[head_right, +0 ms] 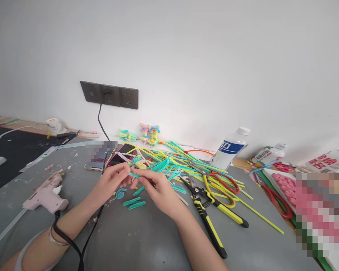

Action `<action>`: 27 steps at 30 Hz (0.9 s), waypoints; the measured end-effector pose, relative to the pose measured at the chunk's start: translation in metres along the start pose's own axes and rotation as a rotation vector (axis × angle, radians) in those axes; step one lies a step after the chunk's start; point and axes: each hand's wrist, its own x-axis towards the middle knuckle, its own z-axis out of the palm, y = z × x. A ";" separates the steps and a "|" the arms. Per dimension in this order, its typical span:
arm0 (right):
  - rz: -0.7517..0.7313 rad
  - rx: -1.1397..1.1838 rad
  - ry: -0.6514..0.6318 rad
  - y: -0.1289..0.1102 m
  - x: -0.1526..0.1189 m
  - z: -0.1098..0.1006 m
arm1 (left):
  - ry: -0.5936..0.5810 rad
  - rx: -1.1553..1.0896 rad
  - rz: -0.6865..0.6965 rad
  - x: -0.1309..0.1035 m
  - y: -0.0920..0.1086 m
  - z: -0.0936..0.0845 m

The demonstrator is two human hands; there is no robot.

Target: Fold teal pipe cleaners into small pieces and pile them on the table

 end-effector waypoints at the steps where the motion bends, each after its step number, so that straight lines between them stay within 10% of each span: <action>1: -0.002 -0.017 -0.006 0.000 0.000 -0.001 | -0.009 0.008 -0.012 0.000 -0.001 -0.001; 9: 0.155 0.033 0.123 -0.005 0.002 -0.002 | -0.008 0.047 -0.010 -0.001 -0.003 -0.002; 18: 0.282 0.319 -0.058 -0.008 0.002 -0.011 | 0.089 0.301 0.318 -0.007 -0.003 -0.003; 27: 0.311 0.230 -0.075 -0.004 0.002 -0.016 | -0.008 0.140 0.088 0.000 -0.005 -0.003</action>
